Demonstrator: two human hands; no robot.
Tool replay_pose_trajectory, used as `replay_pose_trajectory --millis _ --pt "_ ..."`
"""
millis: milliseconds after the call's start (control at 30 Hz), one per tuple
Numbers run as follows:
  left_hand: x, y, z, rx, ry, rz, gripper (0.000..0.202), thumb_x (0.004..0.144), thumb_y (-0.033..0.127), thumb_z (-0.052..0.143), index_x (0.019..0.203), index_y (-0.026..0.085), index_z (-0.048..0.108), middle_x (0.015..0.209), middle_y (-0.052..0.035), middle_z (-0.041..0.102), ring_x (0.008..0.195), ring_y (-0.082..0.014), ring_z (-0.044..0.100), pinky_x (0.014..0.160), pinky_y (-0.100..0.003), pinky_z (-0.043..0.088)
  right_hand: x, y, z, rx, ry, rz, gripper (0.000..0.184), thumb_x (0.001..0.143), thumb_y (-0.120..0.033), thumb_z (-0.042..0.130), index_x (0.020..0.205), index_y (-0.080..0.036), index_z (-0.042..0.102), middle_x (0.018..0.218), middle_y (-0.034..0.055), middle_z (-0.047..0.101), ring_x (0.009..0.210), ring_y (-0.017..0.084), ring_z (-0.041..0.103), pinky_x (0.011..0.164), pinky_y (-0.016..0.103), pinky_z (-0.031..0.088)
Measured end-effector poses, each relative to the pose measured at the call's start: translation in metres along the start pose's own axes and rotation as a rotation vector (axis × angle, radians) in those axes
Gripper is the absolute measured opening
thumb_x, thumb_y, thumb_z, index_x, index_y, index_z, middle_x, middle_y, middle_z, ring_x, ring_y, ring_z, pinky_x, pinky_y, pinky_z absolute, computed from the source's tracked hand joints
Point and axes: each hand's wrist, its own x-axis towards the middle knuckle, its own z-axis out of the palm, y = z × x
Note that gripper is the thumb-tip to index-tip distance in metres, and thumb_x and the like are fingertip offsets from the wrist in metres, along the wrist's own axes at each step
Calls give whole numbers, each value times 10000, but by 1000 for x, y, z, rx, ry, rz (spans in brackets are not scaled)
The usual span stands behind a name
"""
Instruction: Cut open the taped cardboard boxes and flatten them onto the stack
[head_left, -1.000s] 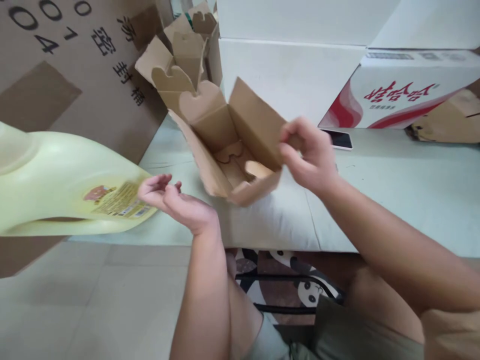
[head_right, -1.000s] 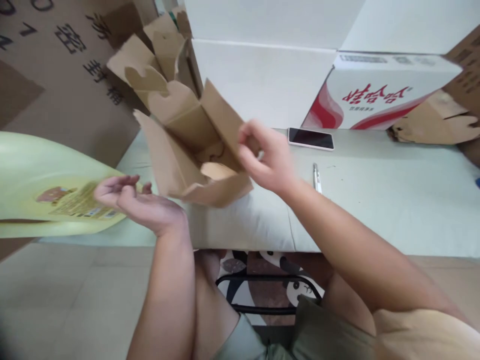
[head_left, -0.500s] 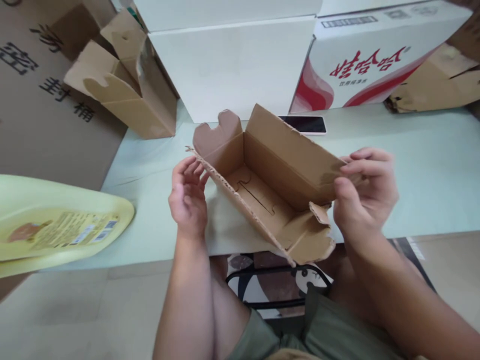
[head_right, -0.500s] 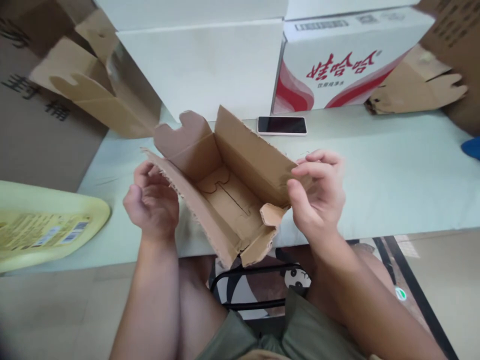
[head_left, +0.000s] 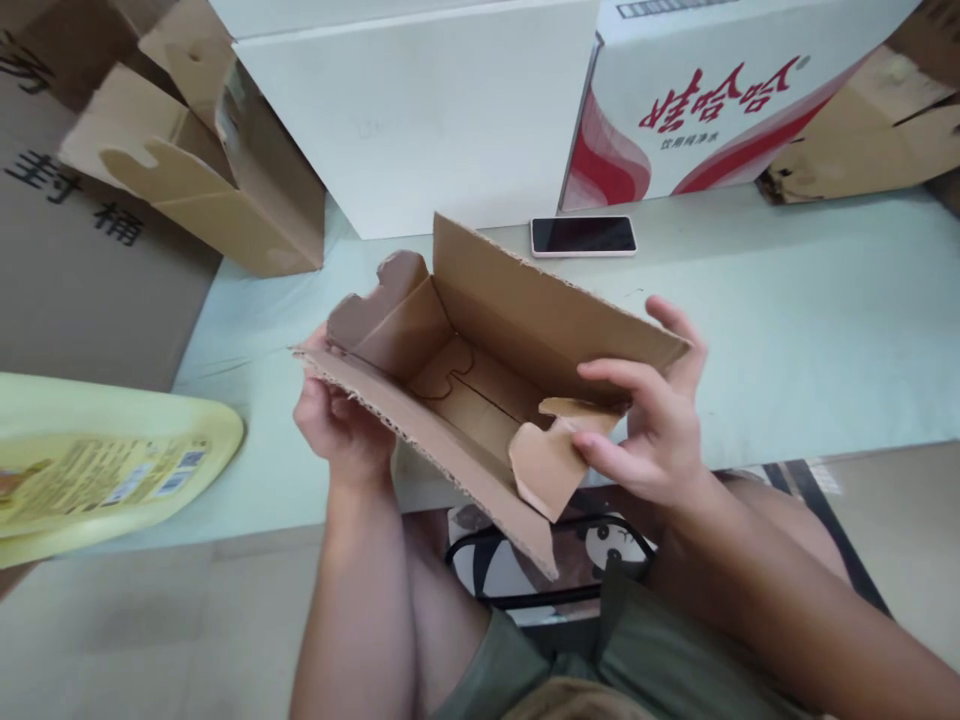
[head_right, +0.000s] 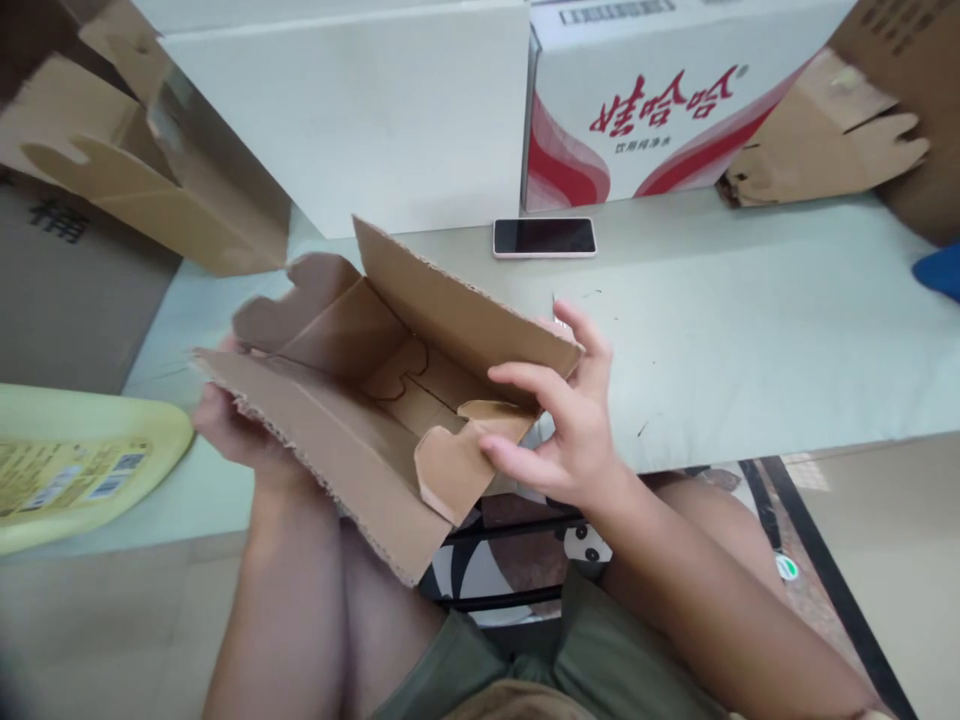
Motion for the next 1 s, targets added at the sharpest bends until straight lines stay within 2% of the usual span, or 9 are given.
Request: replay_pose_trajectory --millis 133,300,367,500,567,667,767,867,1000 --pt "3 -5 -4 -42 71 196 404 869 650 550 844 256 637 962 -77 615 1162 -306 595 1144 -473 444 -6 5 11 255 2 60 824 916 -364 722 1635 -472 334 1537 75 562 1386 344 617 1101 610 580" --pt "7 -14 -7 14 65 194 553 802 812 646 771 263 591 897 -52 537 1029 -272 586 987 -418 495 -10 2 16 462 -60 32 1091 912 -134 702 1683 -589 79 1524 -28 642 1237 220 734 1036 452 651" --pt "7 -16 -7 16 44 152 569 771 822 703 843 267 601 919 -36 555 967 -245 591 917 -381 503 -9 1 14 446 -73 7 1038 919 -150 698 1696 -550 137 1541 -5 642 1291 239 718 1059 481 640" --pt "13 -24 -7 -39 40 192 603 747 725 820 1142 319 615 980 -7 575 888 -197 593 857 -338 499 -7 3 10 313 -106 -104 446 993 -452 638 1422 -345 690 1534 90 638 1308 332 701 1048 525 629" --pt "19 -31 -9 -11 38 288 680 731 751 818 1223 333 608 979 -7 574 868 -191 599 850 -341 510 -5 4 7 353 -127 -78 425 1026 -546 548 1291 -301 773 1474 99 675 1276 344 714 1051 537 624" --pt "26 -38 -14 107 11 384 633 787 749 773 1253 331 676 1156 -50 632 1067 -241 645 1003 -408 534 -4 3 5 428 -165 -19 382 1038 -494 537 1244 -291 787 1401 86 722 1297 339 704 1135 554 579" --pt "27 -36 -17 217 -57 441 396 908 629 701 1141 323 797 1307 -69 638 1303 -296 596 1176 -477 474 -7 2 6 486 -181 36 386 1034 -487 534 1294 -292 740 1389 86 730 1330 342 683 1204 589 523" --pt "25 -29 -18 269 -101 457 275 956 468 644 1058 323 853 1278 -60 671 1309 -291 597 1235 -497 438 -14 3 10 549 -164 99 474 1017 -523 525 1433 -317 620 1417 81 716 1389 348 641 1237 607 484" --pt "22 -24 -19 267 -90 435 250 906 333 649 1015 300 872 1185 -55 703 1228 -275 634 1230 -491 451 -22 5 14 549 -169 139 572 992 -569 538 1528 -379 472 1626 61 548 1503 368 540 1229 628 478"
